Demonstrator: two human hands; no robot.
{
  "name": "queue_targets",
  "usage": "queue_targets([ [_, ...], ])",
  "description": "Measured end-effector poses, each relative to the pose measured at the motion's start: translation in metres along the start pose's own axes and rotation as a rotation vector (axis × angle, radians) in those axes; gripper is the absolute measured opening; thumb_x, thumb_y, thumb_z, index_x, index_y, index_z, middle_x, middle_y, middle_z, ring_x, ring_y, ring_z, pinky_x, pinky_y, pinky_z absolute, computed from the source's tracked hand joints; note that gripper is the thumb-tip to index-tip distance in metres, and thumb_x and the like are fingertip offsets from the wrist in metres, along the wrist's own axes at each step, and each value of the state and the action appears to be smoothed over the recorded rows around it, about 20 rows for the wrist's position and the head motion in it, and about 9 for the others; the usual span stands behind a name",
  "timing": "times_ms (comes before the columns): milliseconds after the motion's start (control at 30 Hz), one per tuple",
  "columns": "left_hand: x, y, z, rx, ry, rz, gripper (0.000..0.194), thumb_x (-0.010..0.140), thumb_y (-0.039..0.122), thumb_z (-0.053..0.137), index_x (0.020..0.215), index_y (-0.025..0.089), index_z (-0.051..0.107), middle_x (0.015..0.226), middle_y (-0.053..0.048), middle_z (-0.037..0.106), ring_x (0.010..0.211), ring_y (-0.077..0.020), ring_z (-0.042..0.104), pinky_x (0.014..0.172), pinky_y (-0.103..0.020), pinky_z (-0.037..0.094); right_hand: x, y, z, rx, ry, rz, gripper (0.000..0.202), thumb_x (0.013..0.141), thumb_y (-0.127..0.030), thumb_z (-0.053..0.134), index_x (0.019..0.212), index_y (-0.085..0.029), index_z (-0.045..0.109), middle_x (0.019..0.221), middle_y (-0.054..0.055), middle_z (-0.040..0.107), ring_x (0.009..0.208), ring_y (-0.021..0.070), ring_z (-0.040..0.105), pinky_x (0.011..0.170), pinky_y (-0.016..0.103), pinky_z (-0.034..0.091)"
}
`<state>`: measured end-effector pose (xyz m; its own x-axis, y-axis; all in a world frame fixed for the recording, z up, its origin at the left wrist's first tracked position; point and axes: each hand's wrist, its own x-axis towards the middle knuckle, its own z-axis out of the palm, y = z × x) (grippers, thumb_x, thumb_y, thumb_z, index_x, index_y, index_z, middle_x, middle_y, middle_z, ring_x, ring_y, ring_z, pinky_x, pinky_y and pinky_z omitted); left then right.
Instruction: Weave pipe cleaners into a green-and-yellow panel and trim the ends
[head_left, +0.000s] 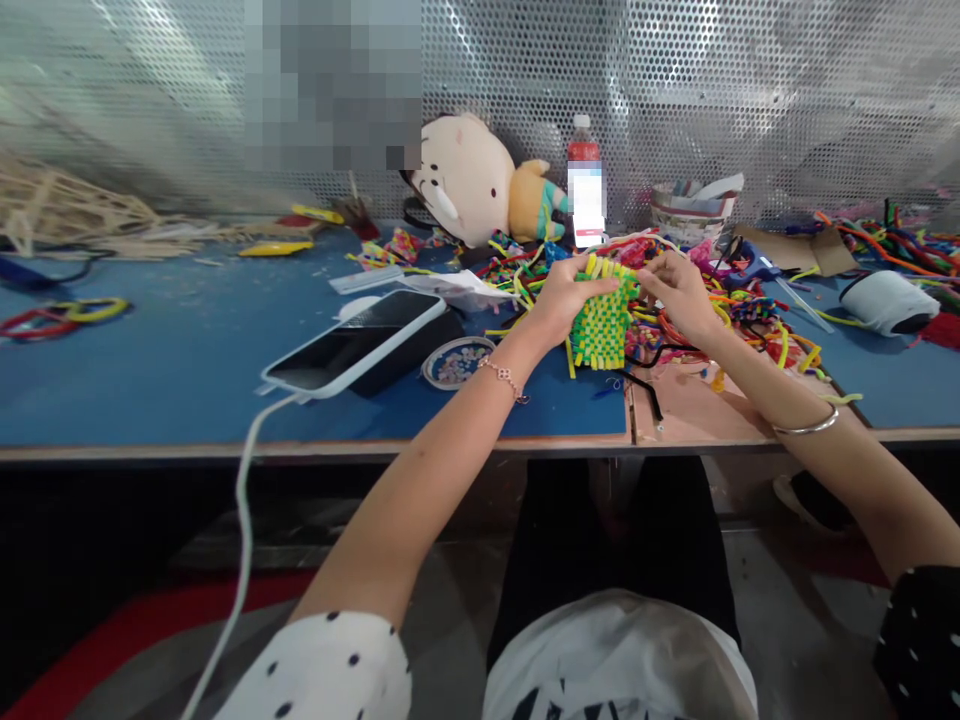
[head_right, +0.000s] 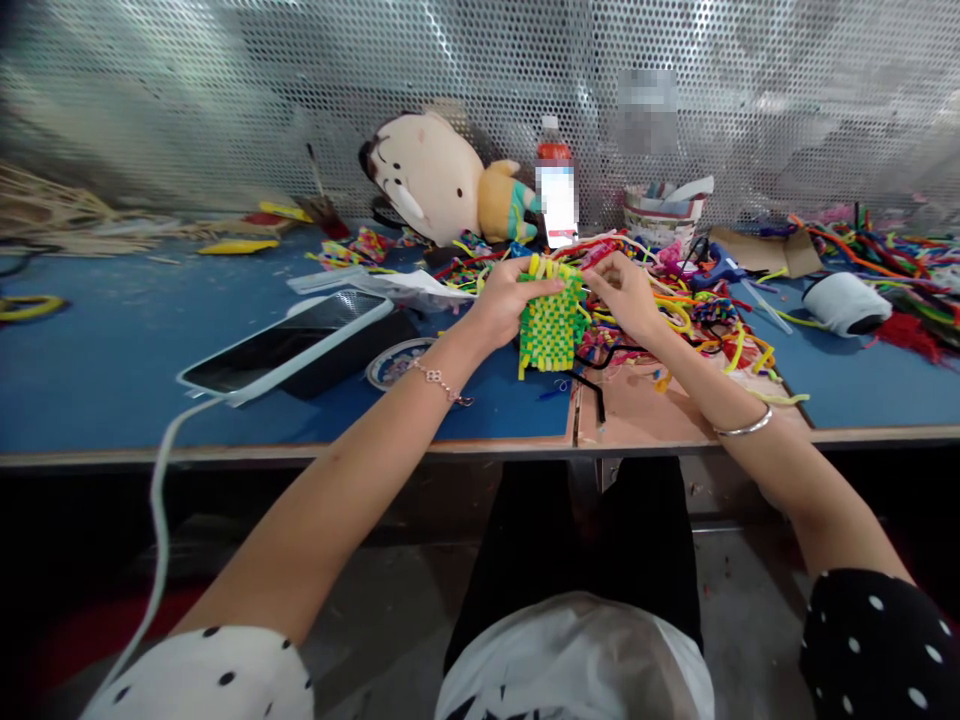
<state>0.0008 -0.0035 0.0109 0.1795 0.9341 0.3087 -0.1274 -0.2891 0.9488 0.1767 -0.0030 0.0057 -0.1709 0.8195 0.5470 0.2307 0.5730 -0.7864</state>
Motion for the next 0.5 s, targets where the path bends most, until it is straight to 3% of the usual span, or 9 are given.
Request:
queue_targets([
  [167, 0.0011, -0.0005, -0.0015, 0.020, 0.006, 0.038, 0.020, 0.060, 0.018, 0.078, 0.075, 0.018, 0.065, 0.075, 0.000, 0.070, 0.077, -0.0177, 0.068, 0.081, -0.036, 0.056, 0.0008, 0.0021, -0.0014, -0.017, -0.037, 0.019, 0.033, 0.081, -0.036, 0.071, 0.063, -0.021, 0.047, 0.056, -0.005, 0.053, 0.053, 0.0087, 0.046, 0.055, 0.025, 0.036],
  [333, 0.0022, -0.0023, -0.0018, 0.051, -0.016, 0.087, 0.022, 0.055, 0.015, 0.078, 0.074, 0.019, 0.067, 0.077, 0.001, 0.069, 0.078, -0.0162, 0.065, 0.082, -0.035, 0.054, -0.0004, 0.0033, 0.0030, 0.002, -0.076, -0.015, 0.036, 0.079, -0.041, 0.072, 0.064, -0.021, 0.046, 0.056, -0.006, 0.048, 0.054, 0.0082, 0.044, 0.054, 0.025, 0.034],
  [500, -0.0003, 0.0005, 0.0007, 0.095, -0.058, 0.097, 0.024, 0.055, 0.015, 0.077, 0.075, 0.019, 0.065, 0.076, 0.001, 0.067, 0.078, -0.0160, 0.063, 0.080, -0.034, 0.053, -0.0026, -0.0039, 0.0058, 0.014, 0.002, -0.002, 0.031, 0.078, -0.037, 0.073, 0.070, -0.020, 0.049, 0.063, -0.006, 0.048, 0.060, 0.0082, 0.043, 0.058, 0.024, 0.034],
])
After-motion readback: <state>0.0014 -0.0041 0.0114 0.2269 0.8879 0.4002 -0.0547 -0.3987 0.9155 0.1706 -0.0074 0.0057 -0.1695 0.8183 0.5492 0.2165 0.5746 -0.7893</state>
